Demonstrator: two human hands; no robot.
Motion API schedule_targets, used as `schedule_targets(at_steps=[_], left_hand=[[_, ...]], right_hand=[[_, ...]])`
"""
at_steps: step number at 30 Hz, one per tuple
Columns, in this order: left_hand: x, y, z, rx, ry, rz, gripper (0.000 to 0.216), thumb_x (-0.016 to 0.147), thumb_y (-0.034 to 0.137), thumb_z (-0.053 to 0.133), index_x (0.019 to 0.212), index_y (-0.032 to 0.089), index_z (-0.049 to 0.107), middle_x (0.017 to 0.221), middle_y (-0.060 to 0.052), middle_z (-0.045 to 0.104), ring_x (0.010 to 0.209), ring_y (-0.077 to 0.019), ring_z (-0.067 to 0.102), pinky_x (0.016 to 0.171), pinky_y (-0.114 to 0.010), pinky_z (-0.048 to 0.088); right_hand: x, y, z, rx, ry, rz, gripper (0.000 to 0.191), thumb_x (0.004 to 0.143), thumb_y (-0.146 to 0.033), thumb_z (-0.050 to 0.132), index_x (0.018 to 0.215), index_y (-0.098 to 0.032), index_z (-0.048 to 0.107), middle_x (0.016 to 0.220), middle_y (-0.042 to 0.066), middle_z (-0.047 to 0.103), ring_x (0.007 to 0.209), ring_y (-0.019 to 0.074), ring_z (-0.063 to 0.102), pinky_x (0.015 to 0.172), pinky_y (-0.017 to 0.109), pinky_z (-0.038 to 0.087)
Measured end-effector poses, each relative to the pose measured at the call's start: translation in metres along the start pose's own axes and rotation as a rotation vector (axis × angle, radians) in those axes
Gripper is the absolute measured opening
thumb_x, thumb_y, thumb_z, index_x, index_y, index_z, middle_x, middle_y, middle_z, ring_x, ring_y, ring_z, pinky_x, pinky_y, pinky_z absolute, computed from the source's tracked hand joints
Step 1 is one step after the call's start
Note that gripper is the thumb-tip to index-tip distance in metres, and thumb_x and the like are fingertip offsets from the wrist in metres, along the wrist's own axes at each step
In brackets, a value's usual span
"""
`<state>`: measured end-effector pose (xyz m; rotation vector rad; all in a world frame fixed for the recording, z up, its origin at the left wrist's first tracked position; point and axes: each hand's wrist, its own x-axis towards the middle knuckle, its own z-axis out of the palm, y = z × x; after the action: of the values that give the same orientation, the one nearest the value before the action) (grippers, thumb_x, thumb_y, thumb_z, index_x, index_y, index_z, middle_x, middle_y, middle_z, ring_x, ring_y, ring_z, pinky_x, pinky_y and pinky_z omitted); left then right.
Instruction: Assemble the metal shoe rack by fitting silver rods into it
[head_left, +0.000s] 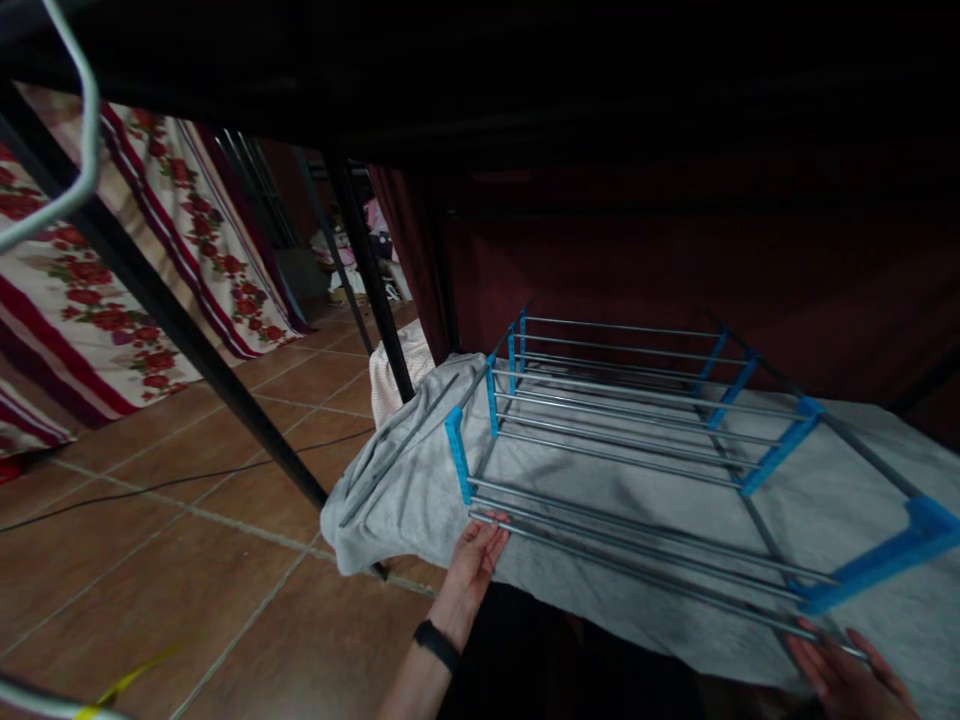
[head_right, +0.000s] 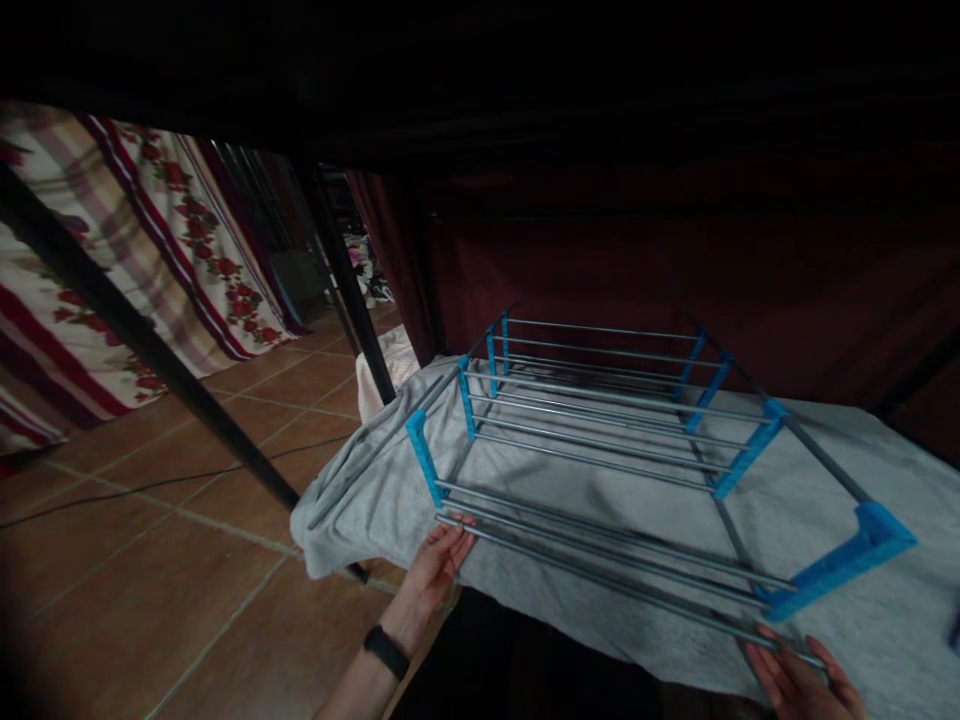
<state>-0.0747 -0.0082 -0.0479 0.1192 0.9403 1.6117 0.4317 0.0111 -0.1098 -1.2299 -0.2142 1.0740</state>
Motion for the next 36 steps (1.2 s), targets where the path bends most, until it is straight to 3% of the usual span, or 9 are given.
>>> schedule_targets(at_steps=[5, 13, 23, 30, 36], left_hand=[[-0.001, -0.005, 0.001, 0.013, -0.006, 0.014, 0.016, 0.081, 0.0, 0.076, 0.088, 0.014, 0.074, 0.089, -0.007, 0.079, 0.082, -0.015, 0.076, 0.083, -0.025, 0.063], [-0.005, -0.011, 0.008, 0.008, 0.044, 0.011, 0.015, 0.081, -0.002, 0.074, 0.084, 0.013, 0.073, 0.093, -0.009, 0.079, 0.084, -0.015, 0.077, 0.084, -0.024, 0.063], [-0.016, -0.031, 0.021, 0.061, -0.029, 0.015, 0.022, 0.069, 0.012, 0.091, 0.083, 0.013, 0.074, 0.094, -0.01, 0.079, 0.082, -0.0168, 0.075, 0.082, -0.028, 0.062], [-0.022, -0.036, 0.034, 0.095, -0.074, 0.025, 0.033, 0.061, 0.022, 0.097, 0.081, 0.014, 0.071, 0.092, -0.009, 0.079, 0.077, -0.017, 0.073, 0.08, -0.031, 0.06], [-0.026, -0.035, 0.035, 0.141, -0.087, 0.021, 0.035, 0.062, 0.024, 0.096, 0.086, 0.014, 0.072, 0.094, -0.009, 0.079, 0.075, -0.0165, 0.073, 0.08, -0.031, 0.06]], right_hand=[[0.004, 0.003, 0.006, -0.014, 0.059, 0.061, 0.059, 0.029, -0.019, 0.088, 0.083, -0.035, 0.068, 0.087, 0.006, 0.072, 0.076, 0.0238, 0.071, 0.061, 0.034, 0.063], [0.015, 0.012, -0.009, -0.029, -0.006, -0.015, 0.055, 0.039, -0.019, 0.091, 0.088, -0.033, 0.069, 0.086, 0.001, 0.073, 0.077, 0.0212, 0.073, 0.068, 0.033, 0.065], [0.012, 0.01, -0.001, 0.0, -0.009, -0.005, 0.047, 0.042, -0.013, 0.085, 0.082, -0.029, 0.069, 0.072, -0.002, 0.071, 0.065, 0.0197, 0.072, 0.063, 0.033, 0.066], [-0.009, 0.007, -0.006, -0.052, -0.034, 0.052, 0.035, 0.058, -0.016, 0.081, 0.086, -0.034, 0.07, 0.091, 0.003, 0.075, 0.084, 0.0214, 0.075, 0.074, 0.033, 0.065], [-0.014, 0.003, -0.014, -0.094, 0.032, 0.044, 0.046, 0.049, -0.021, 0.085, 0.089, -0.033, 0.068, 0.093, 0.004, 0.075, 0.085, 0.0216, 0.075, 0.079, 0.029, 0.062]])
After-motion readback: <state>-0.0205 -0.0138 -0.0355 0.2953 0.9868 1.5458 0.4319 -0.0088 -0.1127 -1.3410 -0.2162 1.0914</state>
